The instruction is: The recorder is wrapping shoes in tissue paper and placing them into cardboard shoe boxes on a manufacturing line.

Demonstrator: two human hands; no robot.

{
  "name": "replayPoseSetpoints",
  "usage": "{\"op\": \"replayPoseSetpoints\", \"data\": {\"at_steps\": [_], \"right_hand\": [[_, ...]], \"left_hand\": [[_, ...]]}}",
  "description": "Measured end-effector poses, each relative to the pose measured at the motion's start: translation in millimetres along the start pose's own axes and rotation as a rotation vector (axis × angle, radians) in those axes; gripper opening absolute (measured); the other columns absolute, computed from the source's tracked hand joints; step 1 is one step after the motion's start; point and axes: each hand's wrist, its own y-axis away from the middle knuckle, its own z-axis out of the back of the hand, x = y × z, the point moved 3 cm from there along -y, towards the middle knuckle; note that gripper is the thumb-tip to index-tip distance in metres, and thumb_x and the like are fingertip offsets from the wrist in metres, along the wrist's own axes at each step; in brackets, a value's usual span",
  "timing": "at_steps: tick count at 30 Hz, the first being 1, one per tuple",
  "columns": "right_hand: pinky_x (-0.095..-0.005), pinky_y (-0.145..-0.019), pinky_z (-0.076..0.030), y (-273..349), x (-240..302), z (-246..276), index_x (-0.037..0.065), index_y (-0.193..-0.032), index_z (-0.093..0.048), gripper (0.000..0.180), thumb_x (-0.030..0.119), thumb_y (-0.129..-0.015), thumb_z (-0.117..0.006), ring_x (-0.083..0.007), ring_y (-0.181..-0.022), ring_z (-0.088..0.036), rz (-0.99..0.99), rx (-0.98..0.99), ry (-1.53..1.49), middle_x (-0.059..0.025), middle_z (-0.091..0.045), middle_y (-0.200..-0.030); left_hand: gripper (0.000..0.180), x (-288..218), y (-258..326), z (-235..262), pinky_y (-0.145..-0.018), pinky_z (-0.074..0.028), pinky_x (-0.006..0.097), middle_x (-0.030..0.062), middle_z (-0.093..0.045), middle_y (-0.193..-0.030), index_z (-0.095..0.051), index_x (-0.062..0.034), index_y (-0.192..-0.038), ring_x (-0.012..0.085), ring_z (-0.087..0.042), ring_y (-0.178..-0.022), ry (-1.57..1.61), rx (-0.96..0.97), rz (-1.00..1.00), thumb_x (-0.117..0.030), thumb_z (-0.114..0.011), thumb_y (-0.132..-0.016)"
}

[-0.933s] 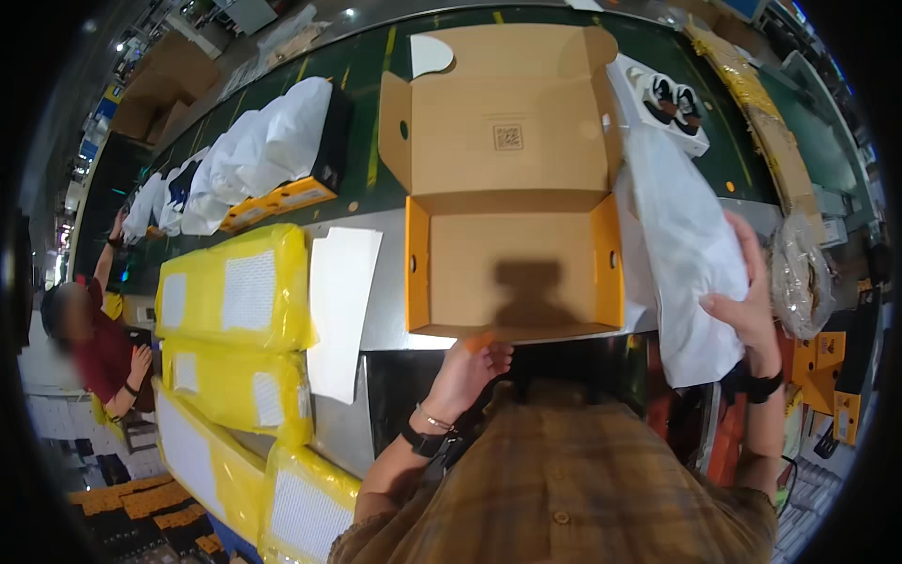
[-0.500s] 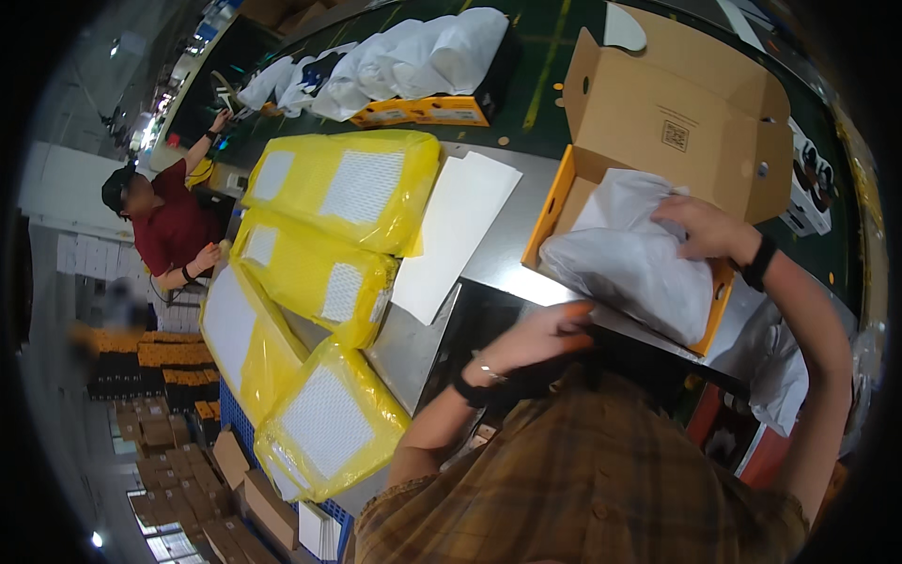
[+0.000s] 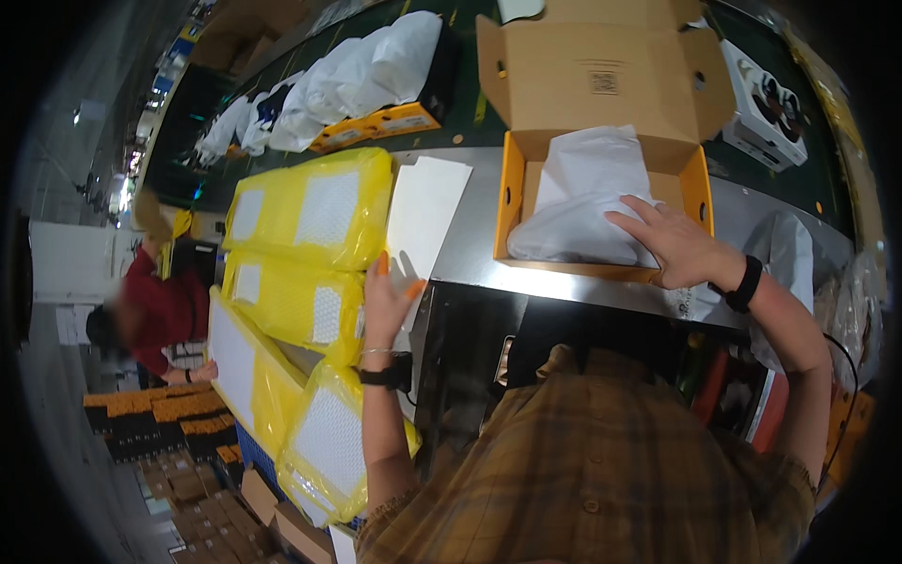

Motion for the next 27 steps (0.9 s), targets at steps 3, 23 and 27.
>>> {"op": "replayPoseSetpoints", "data": {"at_steps": [3,23,27], "right_hand": [[-0.0456,-0.102,-0.038,22,1,14,0.012,-0.144,-0.040,0.094,0.006,-0.057,-0.075,-0.0445,-0.118,-0.046,-0.016,0.086,0.040,-0.0233,-0.032,-0.148],[-0.0382,-0.112,-0.031,297,-76,88,0.004,-0.145,-0.041,0.067,0.026,-0.087,-0.066,-0.0274,-0.135,-0.040,-0.599,-0.945,-0.704,-0.0097,-0.043,-0.147],[-0.0397,-0.108,-0.036,307,-49,109,0.005,-0.145,-0.041,0.075,0.039,-0.084,-0.069,-0.0265,-0.133,-0.043,-0.553,-0.819,-0.636,-0.0112,-0.042,-0.148]], "left_hand": [[0.052,-28,-2,-26,-0.088,-0.049,0.042,0.0247,-0.056,-0.125,-0.058,0.0065,-0.122,0.0398,-0.055,-0.109,-0.496,0.194,-0.182,-0.025,-0.073,-0.083],[0.022,-206,-14,12,-0.055,-0.049,0.039,0.0200,-0.060,-0.068,-0.063,0.0034,-0.100,0.0359,-0.058,-0.058,0.123,-0.223,-0.789,0.009,-0.059,-0.079],[0.029,-277,-27,-54,-0.059,-0.051,0.044,0.0204,-0.064,-0.075,-0.063,0.0003,-0.111,0.0362,-0.064,-0.066,0.056,0.393,-0.987,0.001,-0.057,-0.083]]}}
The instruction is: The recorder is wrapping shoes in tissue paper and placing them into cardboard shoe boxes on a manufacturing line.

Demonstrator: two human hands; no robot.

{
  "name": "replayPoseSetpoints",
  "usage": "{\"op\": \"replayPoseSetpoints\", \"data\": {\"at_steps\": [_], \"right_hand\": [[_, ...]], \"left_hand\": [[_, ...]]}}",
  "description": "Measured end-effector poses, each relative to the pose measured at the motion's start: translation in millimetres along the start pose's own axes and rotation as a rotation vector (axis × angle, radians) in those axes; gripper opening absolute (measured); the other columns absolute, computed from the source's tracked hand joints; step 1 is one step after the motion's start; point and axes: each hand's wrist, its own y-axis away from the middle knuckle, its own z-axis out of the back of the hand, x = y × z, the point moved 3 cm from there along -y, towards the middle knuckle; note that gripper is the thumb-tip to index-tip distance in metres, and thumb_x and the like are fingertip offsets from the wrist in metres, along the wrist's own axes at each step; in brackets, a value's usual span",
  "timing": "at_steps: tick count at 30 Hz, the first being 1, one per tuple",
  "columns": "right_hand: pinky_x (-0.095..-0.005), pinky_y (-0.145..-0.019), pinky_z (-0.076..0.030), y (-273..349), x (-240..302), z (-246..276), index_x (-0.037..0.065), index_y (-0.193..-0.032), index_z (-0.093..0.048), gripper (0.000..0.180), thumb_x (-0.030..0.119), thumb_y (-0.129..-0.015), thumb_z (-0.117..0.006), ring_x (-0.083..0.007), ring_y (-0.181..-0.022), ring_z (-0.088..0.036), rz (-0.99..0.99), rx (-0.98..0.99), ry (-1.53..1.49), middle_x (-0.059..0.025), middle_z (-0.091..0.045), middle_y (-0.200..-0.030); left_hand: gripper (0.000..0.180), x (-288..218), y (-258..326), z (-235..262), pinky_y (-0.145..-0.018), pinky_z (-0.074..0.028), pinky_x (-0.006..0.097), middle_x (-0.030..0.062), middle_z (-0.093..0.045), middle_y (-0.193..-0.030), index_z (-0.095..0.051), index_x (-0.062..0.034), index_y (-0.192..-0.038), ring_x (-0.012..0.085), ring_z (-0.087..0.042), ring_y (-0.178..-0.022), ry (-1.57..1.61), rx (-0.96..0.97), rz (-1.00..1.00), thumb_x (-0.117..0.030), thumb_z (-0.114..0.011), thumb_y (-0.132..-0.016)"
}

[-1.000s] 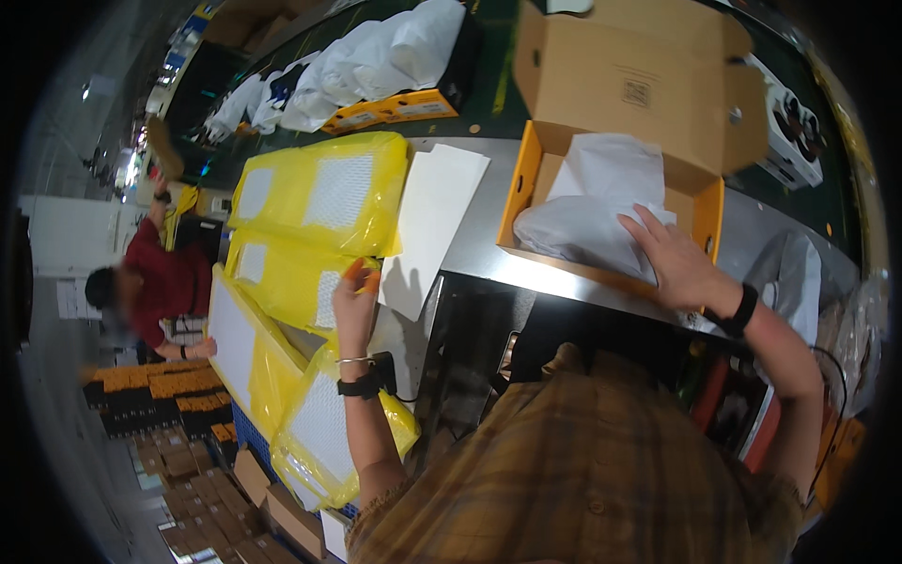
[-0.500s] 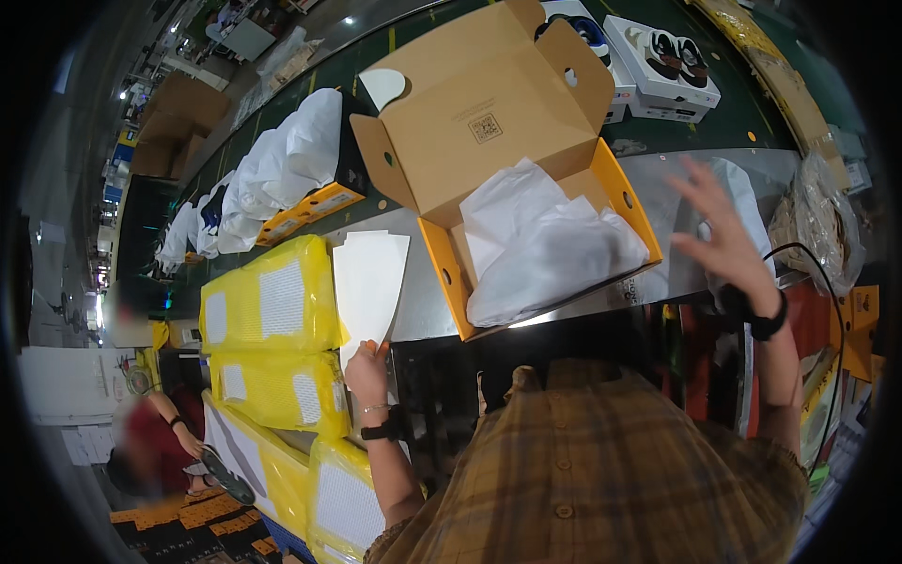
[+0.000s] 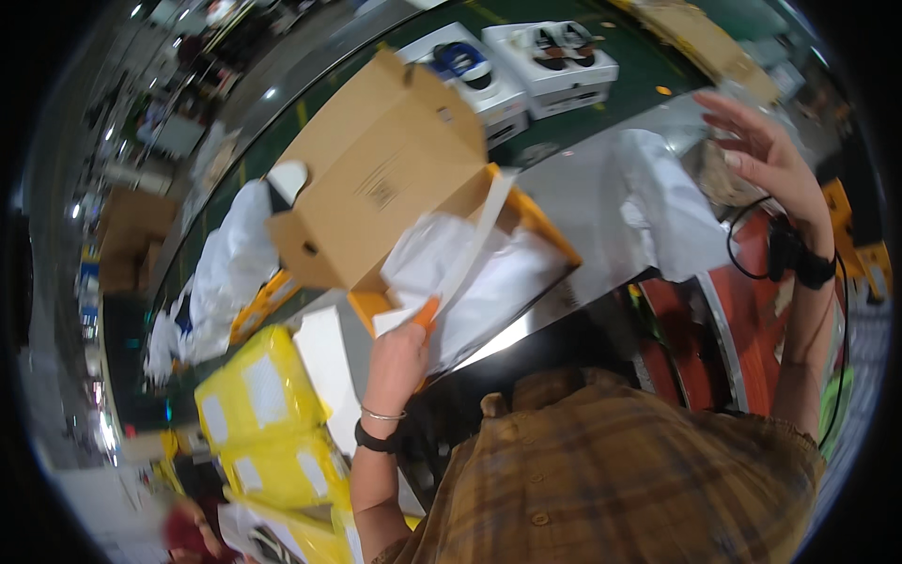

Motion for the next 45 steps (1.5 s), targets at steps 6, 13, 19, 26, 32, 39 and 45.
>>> {"op": "replayPoseSetpoints", "data": {"at_steps": [6,13,19,26,32,39,45], "right_hand": [[-0.0334,-0.101,-0.045,42,31,47,0.003,-0.142,-0.044,0.065,0.035,-0.089,-0.065,-0.0238,-0.122,-0.054,0.245,-0.260,-0.040,-0.0163,-0.051,-0.139],[-0.0311,-0.097,-0.046,59,-25,43,0.003,-0.142,-0.043,0.062,0.033,-0.091,-0.063,-0.0186,-0.115,-0.057,-0.114,-0.350,0.122,-0.0134,-0.054,-0.136],[-0.0376,-0.113,-0.030,-8,-132,-65,-0.006,-0.147,-0.029,0.100,0.059,-0.081,-0.067,-0.0353,-0.138,-0.036,-0.403,-0.107,0.089,-0.0294,-0.034,-0.148],[-0.0337,-0.111,-0.032,-36,-154,-96,-0.010,-0.148,-0.016,0.116,0.050,-0.067,-0.072,-0.0375,-0.133,-0.042,-0.552,-0.025,0.281,-0.0374,-0.036,-0.142],[-0.0358,-0.100,-0.043,-15,-154,-91,-0.010,-0.141,-0.032,0.090,0.038,-0.073,-0.068,-0.0353,-0.117,-0.056,-0.461,-0.162,0.165,-0.0265,-0.052,-0.132],[-0.0383,-0.094,-0.052,20,-104,-88,0.002,-0.123,-0.057,0.048,0.029,-0.084,-0.062,-0.0265,-0.100,-0.066,-0.580,-0.262,-1.201,-0.0142,-0.067,-0.111],[-0.0368,-0.090,-0.052,4,-34,-88,0.002,-0.123,-0.058,0.054,0.032,-0.079,-0.063,-0.0253,-0.097,-0.065,-0.407,-0.307,-1.210,-0.0134,-0.066,-0.110]], "left_hand": [[0.029,-15,-34,7,-0.061,-0.052,0.045,0.0203,-0.067,-0.082,-0.064,-0.0014,-0.113,0.0375,-0.065,-0.070,-0.023,0.494,0.103,-0.006,-0.054,-0.086],[0.018,-17,-45,-33,-0.061,-0.052,0.045,0.0240,-0.064,-0.071,-0.068,0.0037,-0.093,0.0384,-0.065,-0.069,-0.191,0.463,0.046,-0.004,-0.053,-0.084],[0.021,18,-55,2,-0.063,-0.050,0.048,0.0275,-0.062,-0.076,-0.069,0.0016,-0.098,0.0433,-0.063,-0.071,0.023,0.414,0.123,-0.007,-0.055,-0.085],[0.031,30,-57,-37,-0.075,-0.050,0.048,0.0289,-0.063,-0.086,-0.066,-0.0006,-0.111,0.0426,-0.063,-0.084,0.049,0.594,0.127,-0.007,-0.052,-0.084],[0.055,0,-64,-20,-0.076,-0.051,0.044,0.0286,-0.064,-0.094,-0.049,-0.0055,-0.137,0.0417,-0.064,-0.087,0.126,0.189,-0.179,-0.009,-0.056,-0.083],[0.055,64,-76,-72,-0.087,-0.049,0.041,0.0272,-0.064,-0.106,-0.049,-0.0088,-0.138,0.0388,-0.062,-0.100,0.222,0.779,0.073,-0.007,-0.053,-0.083],[0.063,77,-69,-62,-0.089,-0.047,0.039,0.0286,-0.063,-0.109,-0.037,-0.0073,-0.146,0.0410,-0.061,-0.102,0.331,0.881,0.098,-0.012,-0.055,-0.086]]}}
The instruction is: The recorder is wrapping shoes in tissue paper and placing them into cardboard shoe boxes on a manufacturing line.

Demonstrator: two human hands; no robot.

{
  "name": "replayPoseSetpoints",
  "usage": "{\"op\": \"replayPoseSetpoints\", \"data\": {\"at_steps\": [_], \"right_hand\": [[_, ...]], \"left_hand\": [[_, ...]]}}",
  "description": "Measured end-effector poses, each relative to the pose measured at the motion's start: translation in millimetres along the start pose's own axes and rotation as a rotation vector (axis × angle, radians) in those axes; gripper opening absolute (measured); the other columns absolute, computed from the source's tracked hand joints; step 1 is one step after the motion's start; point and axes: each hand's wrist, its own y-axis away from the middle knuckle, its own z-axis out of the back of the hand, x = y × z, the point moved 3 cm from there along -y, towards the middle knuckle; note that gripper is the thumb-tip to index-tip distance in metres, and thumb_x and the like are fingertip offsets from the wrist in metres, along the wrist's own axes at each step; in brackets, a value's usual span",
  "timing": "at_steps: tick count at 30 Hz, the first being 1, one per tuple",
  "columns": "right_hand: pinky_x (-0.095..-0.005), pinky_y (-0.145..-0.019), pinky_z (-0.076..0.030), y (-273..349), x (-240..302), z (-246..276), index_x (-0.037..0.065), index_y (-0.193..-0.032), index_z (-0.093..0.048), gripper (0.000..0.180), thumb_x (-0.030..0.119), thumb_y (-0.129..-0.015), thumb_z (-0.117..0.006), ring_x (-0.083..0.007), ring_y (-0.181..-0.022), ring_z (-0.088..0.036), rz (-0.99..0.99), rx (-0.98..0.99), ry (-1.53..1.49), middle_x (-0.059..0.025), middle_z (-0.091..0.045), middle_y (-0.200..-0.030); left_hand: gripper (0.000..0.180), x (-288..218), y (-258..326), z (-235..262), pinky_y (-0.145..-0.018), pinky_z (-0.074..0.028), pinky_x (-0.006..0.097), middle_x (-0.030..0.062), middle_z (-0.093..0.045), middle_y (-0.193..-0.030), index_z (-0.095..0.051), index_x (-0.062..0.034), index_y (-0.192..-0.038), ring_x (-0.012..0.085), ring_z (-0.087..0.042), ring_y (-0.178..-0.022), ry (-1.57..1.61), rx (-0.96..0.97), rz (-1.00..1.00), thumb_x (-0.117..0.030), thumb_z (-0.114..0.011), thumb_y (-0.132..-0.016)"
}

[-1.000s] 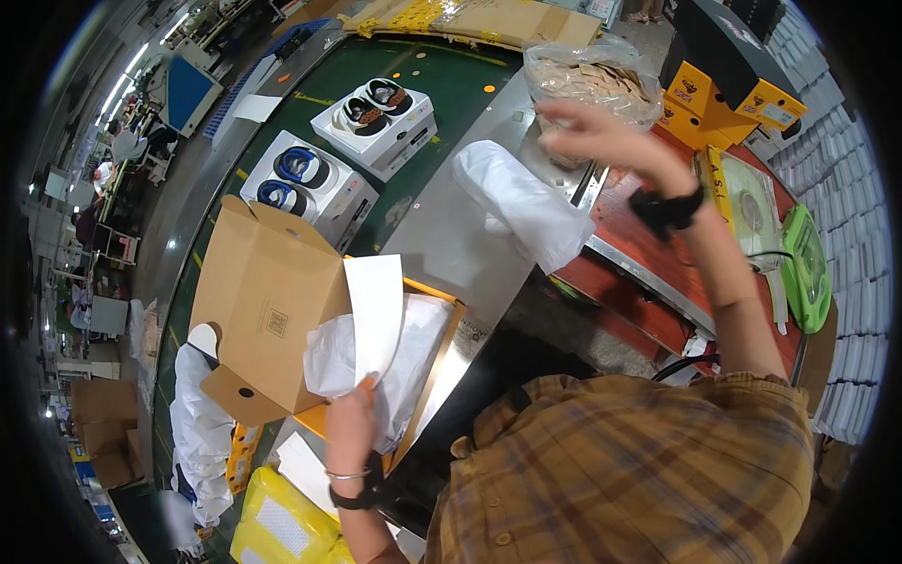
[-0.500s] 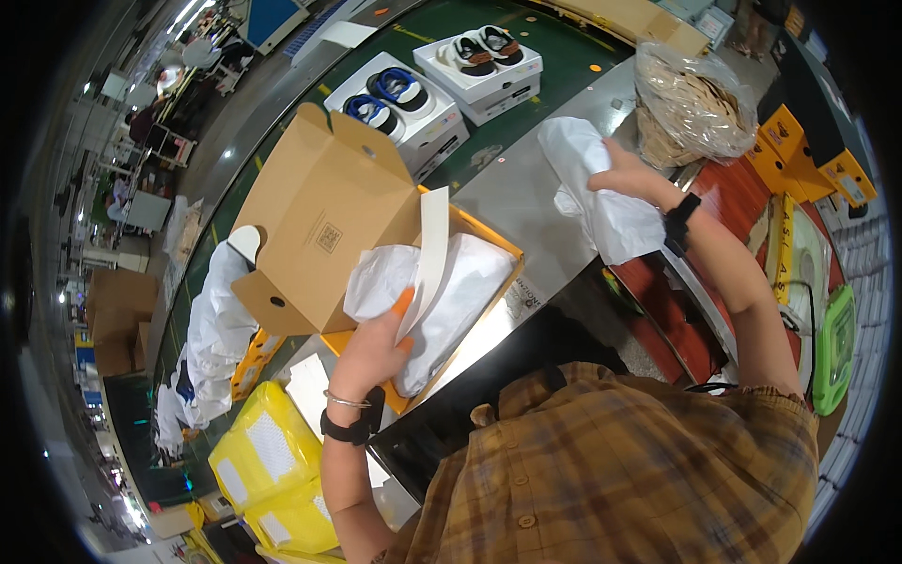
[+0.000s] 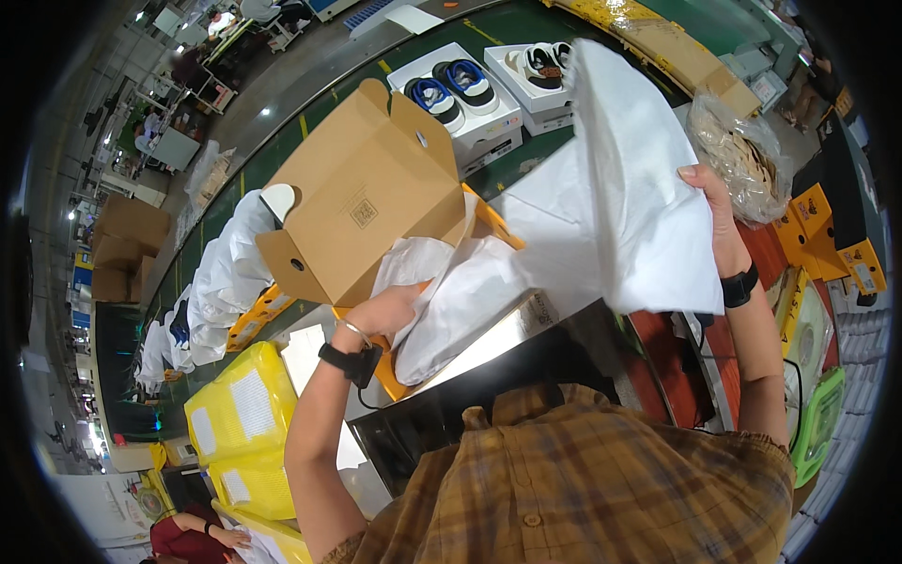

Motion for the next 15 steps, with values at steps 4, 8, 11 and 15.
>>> {"op": "replayPoseSetpoints", "data": {"at_steps": [4,8,11,15], "right_hand": [[-0.0332,-0.086,-0.052,14,7,-44,-0.001,-0.124,-0.056,0.057,0.031,-0.077,-0.065,-0.0217,-0.093,-0.065,0.154,0.128,0.133,-0.0128,-0.066,-0.108],[-0.0329,-0.096,-0.046,23,-20,-132,-0.005,-0.145,-0.024,0.092,0.035,-0.078,-0.071,-0.0218,-0.116,-0.054,0.654,0.391,0.558,-0.0169,-0.050,-0.133],[-0.0385,-0.115,-0.025,36,-60,-197,-0.006,-0.150,-0.007,0.104,0.038,-0.082,-0.072,-0.0253,-0.143,-0.025,1.206,0.609,0.718,-0.0222,-0.019,-0.154],[-0.0415,-0.118,-0.015,39,-110,-237,-0.005,-0.150,-0.008,0.094,0.034,-0.088,-0.066,-0.0317,-0.145,-0.016,0.816,0.998,0.348,-0.0228,-0.011,-0.157]], "left_hand": [[0.077,-93,40,43,-0.103,-0.039,0.037,0.0306,-0.053,-0.127,-0.026,-0.0055,-0.151,0.0368,-0.052,-0.122,-0.025,-0.135,0.084,-0.036,-0.062,-0.090],[0.110,-131,93,57,-0.112,-0.030,0.043,0.0281,-0.033,-0.148,-0.014,-0.0058,-0.154,0.0362,-0.036,-0.137,0.611,-0.812,-0.547,-0.039,-0.080,-0.073],[0.137,-174,125,44,-0.113,-0.028,0.044,0.0253,-0.023,-0.154,-0.001,-0.0035,-0.154,0.0361,-0.031,-0.140,0.298,-0.948,-0.556,-0.046,-0.088,-0.057],[0.113,-143,156,41,-0.108,-0.035,0.041,0.0219,-0.047,-0.138,-0.029,0.0061,-0.145,0.0297,-0.047,-0.129,0.258,-1.347,-0.107,-0.034,-0.089,-0.058]]}}
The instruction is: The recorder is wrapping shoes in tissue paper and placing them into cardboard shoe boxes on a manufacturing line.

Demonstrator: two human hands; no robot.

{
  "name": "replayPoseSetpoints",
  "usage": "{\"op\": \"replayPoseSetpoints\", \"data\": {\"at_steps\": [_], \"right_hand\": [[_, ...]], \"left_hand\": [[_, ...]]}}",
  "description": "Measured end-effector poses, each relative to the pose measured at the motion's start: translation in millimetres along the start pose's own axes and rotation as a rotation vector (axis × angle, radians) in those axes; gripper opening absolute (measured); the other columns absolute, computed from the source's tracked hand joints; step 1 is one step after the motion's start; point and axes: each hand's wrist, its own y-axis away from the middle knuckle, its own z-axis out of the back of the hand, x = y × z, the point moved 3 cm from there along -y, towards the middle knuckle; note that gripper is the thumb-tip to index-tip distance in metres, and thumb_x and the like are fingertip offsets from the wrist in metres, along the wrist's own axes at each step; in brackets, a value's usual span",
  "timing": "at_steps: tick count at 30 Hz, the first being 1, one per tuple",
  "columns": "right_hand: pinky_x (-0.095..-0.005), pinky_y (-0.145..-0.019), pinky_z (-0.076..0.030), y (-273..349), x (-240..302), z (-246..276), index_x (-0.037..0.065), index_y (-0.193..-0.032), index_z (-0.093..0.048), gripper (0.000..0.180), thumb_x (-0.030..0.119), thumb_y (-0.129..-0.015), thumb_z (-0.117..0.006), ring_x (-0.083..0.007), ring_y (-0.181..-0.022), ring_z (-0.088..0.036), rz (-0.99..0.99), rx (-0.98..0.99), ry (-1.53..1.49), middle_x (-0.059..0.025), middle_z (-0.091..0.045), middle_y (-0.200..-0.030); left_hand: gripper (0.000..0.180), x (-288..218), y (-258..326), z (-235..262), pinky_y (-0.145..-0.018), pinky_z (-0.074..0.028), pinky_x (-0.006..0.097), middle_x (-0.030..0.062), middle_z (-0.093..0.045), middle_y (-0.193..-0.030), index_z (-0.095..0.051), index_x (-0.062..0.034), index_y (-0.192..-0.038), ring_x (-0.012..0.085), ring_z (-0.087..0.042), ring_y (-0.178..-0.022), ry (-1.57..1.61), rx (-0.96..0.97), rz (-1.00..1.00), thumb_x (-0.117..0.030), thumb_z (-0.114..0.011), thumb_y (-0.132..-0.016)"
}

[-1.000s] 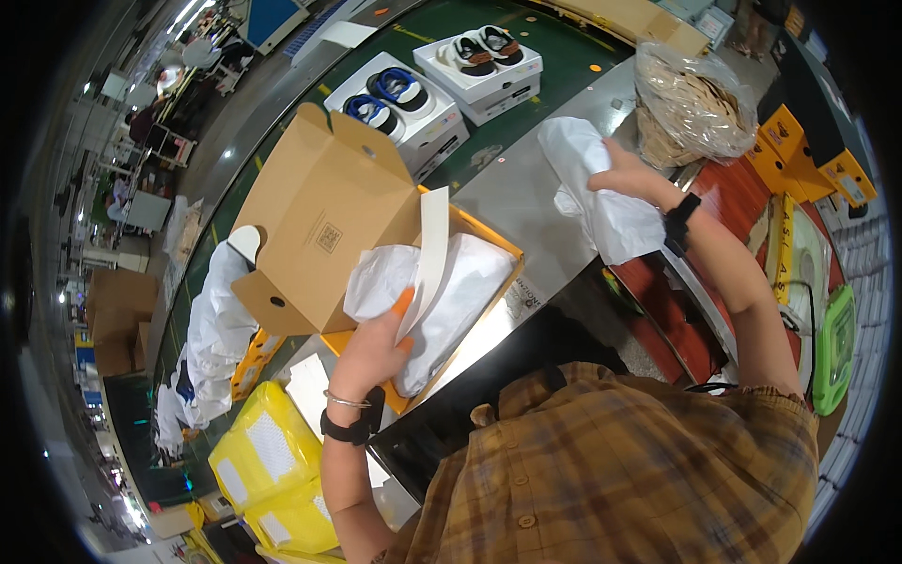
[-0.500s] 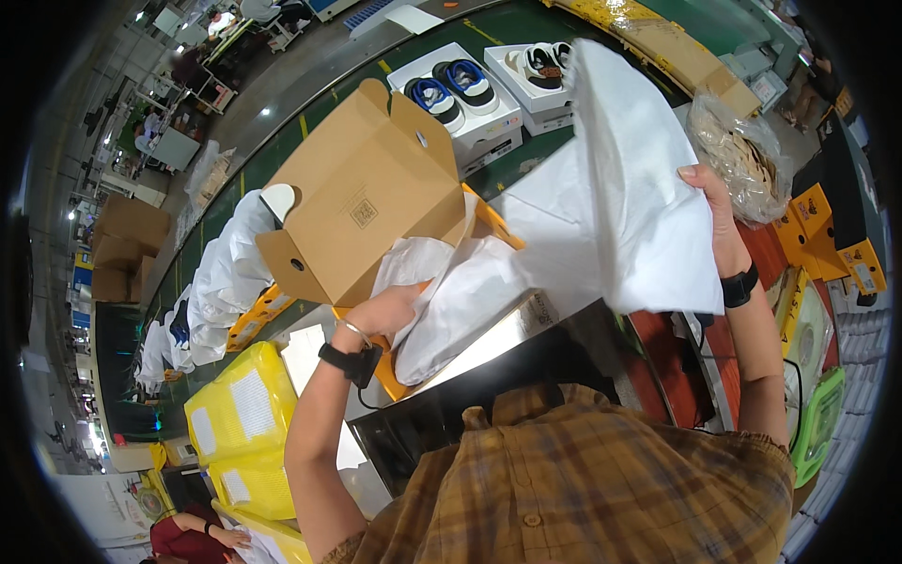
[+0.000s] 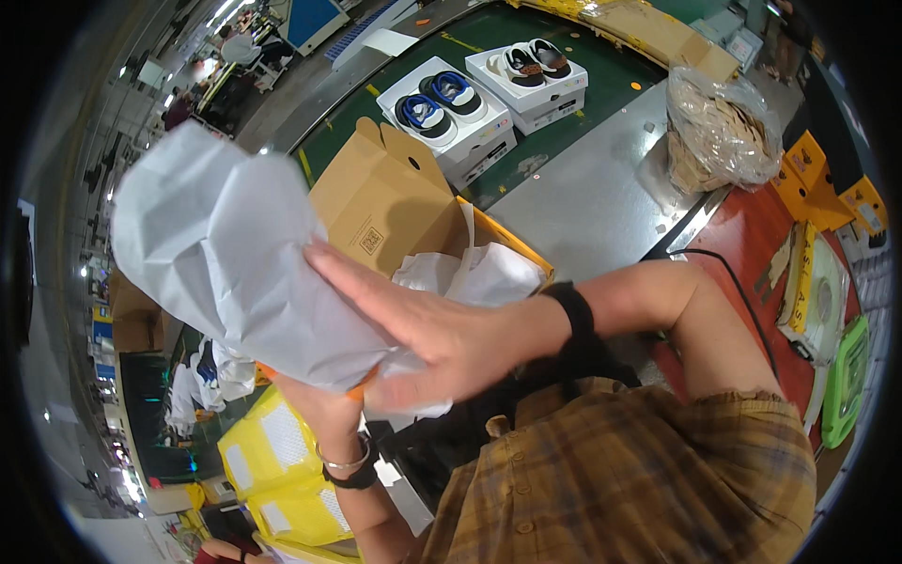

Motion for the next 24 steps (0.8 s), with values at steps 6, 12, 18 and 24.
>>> {"op": "replayPoseSetpoints", "data": {"at_steps": [6,12,18,24], "right_hand": [[-0.0570,-0.104,-0.035,82,-111,51,0.016,-0.131,-0.056,0.045,0.011,-0.086,-0.051,-0.0395,-0.127,-0.044,-0.391,0.721,1.260,-0.0149,-0.055,-0.130],[-0.0485,-0.086,-0.047,104,-170,67,0.013,-0.113,-0.067,0.037,0.004,-0.081,-0.051,-0.0319,-0.099,-0.064,-0.335,0.661,0.942,-0.0167,-0.068,-0.105],[-0.0480,-0.074,-0.049,107,-121,53,0.004,-0.096,-0.067,0.020,0.014,-0.087,-0.053,-0.0396,-0.088,-0.062,-0.298,0.872,0.713,-0.0217,-0.066,-0.088],[-0.0412,-0.080,-0.052,89,-24,152,0.007,-0.115,-0.066,0.029,0.018,-0.089,-0.062,-0.0344,-0.095,-0.065,-0.489,0.346,0.654,-0.0161,-0.069,-0.107]], "left_hand": [[0.087,40,-28,16,-0.092,-0.043,0.045,0.0183,-0.056,-0.118,-0.050,0.0022,-0.134,0.0378,-0.056,-0.103,-0.479,0.304,-0.399,-0.025,-0.082,-0.058],[0.094,97,-9,-78,-0.083,-0.043,0.049,0.0166,-0.056,-0.108,-0.044,-0.0121,-0.143,0.0385,-0.056,-0.099,-0.948,0.714,-0.351,-0.027,-0.084,-0.060],[0.109,133,20,-84,-0.087,-0.042,0.051,0.0196,-0.054,-0.111,-0.029,-0.0156,-0.150,0.0420,-0.053,-0.103,-0.851,0.865,-0.227,-0.035,-0.088,-0.060],[0.095,136,21,-97,-0.093,-0.040,0.048,0.0210,-0.050,-0.113,-0.048,0.0047,-0.135,0.0411,-0.050,-0.107,-0.894,0.925,-0.178,-0.033,-0.089,-0.058]]}}
